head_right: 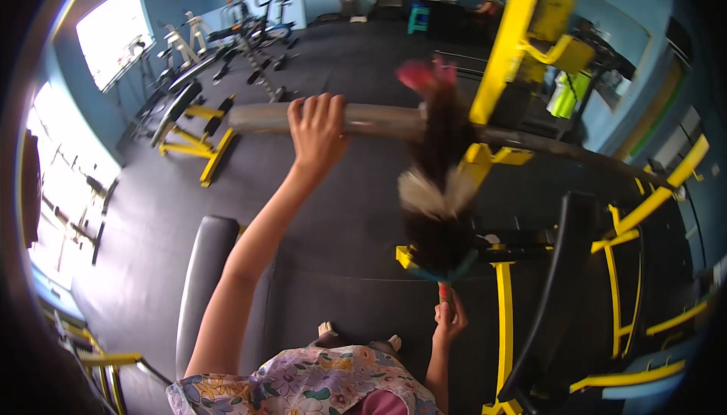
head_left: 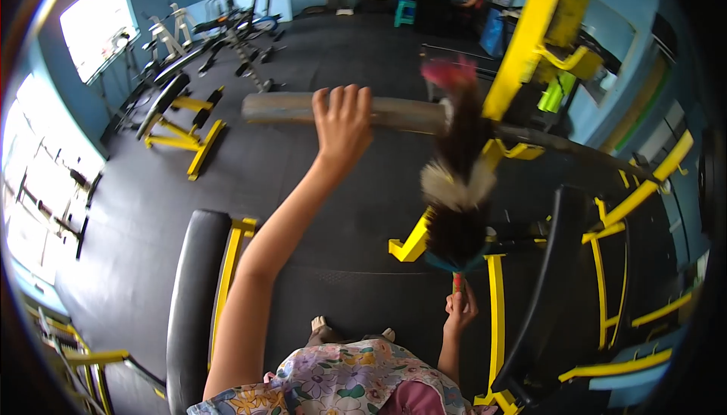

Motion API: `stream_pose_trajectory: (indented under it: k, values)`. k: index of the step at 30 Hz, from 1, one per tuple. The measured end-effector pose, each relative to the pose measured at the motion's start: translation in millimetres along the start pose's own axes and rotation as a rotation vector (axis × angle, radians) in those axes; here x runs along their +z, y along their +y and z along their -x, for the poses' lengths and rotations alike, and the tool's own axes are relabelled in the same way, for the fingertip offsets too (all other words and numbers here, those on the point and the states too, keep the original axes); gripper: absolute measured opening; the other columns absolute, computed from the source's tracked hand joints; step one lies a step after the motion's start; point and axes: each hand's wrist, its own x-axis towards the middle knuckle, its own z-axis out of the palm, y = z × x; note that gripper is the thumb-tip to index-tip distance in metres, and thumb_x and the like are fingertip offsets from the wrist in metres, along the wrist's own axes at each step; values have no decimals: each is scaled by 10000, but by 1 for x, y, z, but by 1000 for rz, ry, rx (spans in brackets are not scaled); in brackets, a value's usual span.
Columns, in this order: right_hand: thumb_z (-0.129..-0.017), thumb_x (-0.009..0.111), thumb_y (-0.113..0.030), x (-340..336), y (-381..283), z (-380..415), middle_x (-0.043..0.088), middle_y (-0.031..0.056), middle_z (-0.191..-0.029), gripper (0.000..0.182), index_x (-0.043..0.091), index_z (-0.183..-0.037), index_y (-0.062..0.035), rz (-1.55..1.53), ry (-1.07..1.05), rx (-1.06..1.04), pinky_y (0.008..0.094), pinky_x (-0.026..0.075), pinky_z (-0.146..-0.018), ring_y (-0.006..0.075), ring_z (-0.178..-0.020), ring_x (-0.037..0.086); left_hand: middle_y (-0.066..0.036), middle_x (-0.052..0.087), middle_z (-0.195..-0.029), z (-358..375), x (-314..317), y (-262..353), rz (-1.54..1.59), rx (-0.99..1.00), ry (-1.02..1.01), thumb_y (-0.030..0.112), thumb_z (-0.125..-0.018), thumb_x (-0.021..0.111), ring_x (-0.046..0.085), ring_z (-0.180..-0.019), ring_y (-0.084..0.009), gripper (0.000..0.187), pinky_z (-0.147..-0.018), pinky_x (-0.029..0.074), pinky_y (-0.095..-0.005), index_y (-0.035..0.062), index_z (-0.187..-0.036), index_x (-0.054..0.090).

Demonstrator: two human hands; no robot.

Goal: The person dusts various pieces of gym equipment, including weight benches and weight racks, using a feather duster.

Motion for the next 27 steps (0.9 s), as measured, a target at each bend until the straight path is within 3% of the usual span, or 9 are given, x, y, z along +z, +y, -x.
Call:
stream_pose_trajectory:
  k: [2, 6, 8, 10, 11, 13, 18, 21, 27]
  values:
    - [-810, 578, -212, -9, 15, 13, 509, 24, -635, 390, 533, -1083, 63, -69, 4, 34, 163, 220, -381, 31, -448, 365, -64, 563, -814, -10, -1, -5, 3, 29, -122, 124, -571, 673, 544, -865, -209, 343, -782, 377, -385, 63, -877, 529]
    - [-857, 509, -275, -31, 29, 18, 399, -19, -535, 423, 501, -1127, 50, -65, 22, -64, 166, 189, -344, 35, -385, 294, -60, 596, -774, -42, -14, -26, 121, -5, -866, 214, -540, 710, 572, -829, -214, 463, -737, 399, -390, 86, -959, 560]
    - [-862, 502, -305, -25, 14, 3, 388, -18, -530, 454, 487, -1142, 52, -29, -66, -77, 174, 173, -342, 36, -383, 293, -79, 589, -898, -27, -23, -25, 88, 24, -604, 164, -507, 690, 554, -922, -221, 423, -802, 375, -523, 74, -889, 533]
    - [-870, 501, -313, -11, 11, -16, 356, -27, -526, 470, 471, -1164, 52, 28, -145, -114, 170, 158, -360, 27, -400, 267, -123, 503, -1114, -8, -32, -26, -42, -40, -349, 223, -551, 701, 457, -1096, -225, 572, -926, 259, -585, 49, -1056, 494]
    - [-871, 502, -308, -5, 12, -20, 356, -28, -531, 461, 473, -1162, 49, 60, -174, -84, 168, 160, -366, 26, -405, 258, -123, 503, -1114, 3, -34, -29, -73, -62, -363, 223, -551, 701, 457, -1096, -225, 572, -926, 259, -585, 49, -1056, 494]
    - [-873, 503, -302, 17, 5, -19, 356, -30, -536, 452, 475, -1160, 46, 83, -235, -51, 167, 162, -371, 25, -410, 248, -144, 359, -1274, 28, -36, -38, 69, -248, -26, 274, -634, 676, 332, -1214, -252, 699, -1010, 142, -555, 41, -1223, 382]
    - [-878, 500, -301, 41, 33, -20, 319, -32, -537, 434, 470, -1157, 30, -97, -377, 111, 174, 148, -372, 25, -410, 205, -132, 310, -1326, 133, -70, -61, 61, -494, 0, 281, -718, 627, 283, -1250, -278, 675, -1037, 135, -490, 51, -1276, 324]
    - [-887, 487, -292, 66, 31, -13, 270, -38, -528, 459, 419, -1200, 36, -163, -487, 191, 176, 132, -374, 26, -408, 191, -134, 323, -1309, 249, -108, -63, -67, -757, -154, 252, -714, 637, 293, -1240, -282, 660, -1029, 167, -479, 53, -1263, 328]
    - [-901, 461, -262, 119, 11, 25, 235, -43, -522, 434, 399, -1224, 22, -270, -409, 262, 172, 115, -363, 25, -404, 177, -159, 355, -1255, 485, -233, -47, -412, -1211, -555, 217, -675, 662, 346, -1175, -305, 613, -985, 252, -448, 23, -1193, 397]
